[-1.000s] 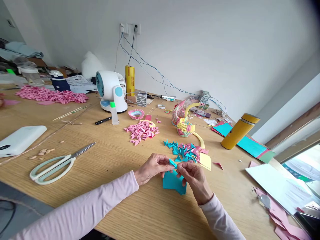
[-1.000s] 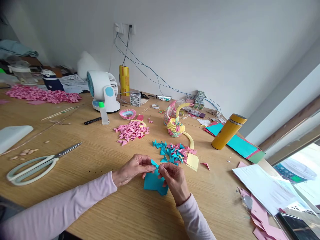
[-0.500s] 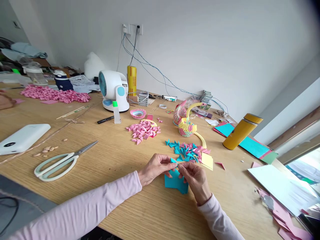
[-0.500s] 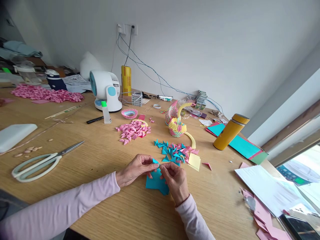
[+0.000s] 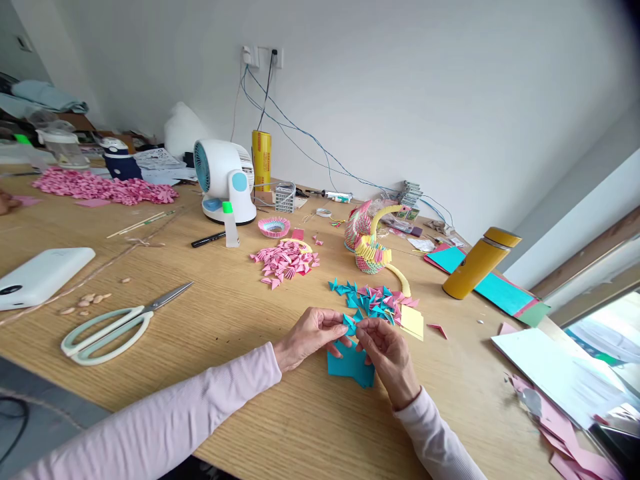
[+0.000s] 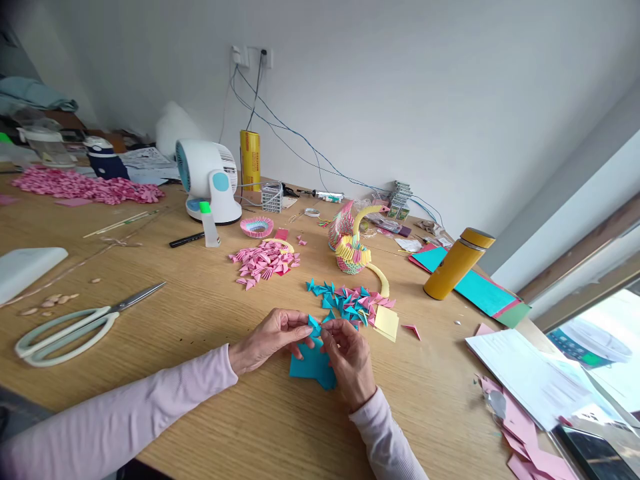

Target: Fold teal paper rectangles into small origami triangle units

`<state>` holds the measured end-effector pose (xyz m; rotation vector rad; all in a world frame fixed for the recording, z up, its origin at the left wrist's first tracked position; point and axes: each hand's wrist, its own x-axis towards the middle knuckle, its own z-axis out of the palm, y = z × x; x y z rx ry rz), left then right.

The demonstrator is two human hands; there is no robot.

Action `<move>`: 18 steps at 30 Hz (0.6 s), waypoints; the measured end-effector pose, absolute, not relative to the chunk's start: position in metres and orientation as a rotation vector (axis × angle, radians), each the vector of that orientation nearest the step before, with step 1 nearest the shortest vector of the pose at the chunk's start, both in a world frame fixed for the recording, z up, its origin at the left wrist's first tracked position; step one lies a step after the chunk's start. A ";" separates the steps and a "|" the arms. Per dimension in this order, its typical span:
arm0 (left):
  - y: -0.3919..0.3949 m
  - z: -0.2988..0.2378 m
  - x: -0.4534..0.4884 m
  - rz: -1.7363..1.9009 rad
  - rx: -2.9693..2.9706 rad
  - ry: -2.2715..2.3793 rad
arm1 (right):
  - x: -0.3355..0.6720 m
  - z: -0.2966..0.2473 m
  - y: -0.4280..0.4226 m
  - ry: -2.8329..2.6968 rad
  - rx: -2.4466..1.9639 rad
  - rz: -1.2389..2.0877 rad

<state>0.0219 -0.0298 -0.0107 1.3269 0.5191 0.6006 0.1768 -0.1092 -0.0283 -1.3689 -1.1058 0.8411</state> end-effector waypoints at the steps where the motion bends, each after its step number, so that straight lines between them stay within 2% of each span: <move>1: -0.030 -0.011 0.022 0.614 1.329 0.521 | 0.176 -0.027 -0.110 -1.118 -1.377 0.828; 9: -0.033 -0.019 0.023 0.669 1.544 0.581 | 0.169 -0.024 -0.110 -1.322 -1.415 0.486; 18: -0.036 -0.014 0.023 0.611 1.541 0.584 | 0.172 -0.029 -0.110 -1.278 -1.459 0.551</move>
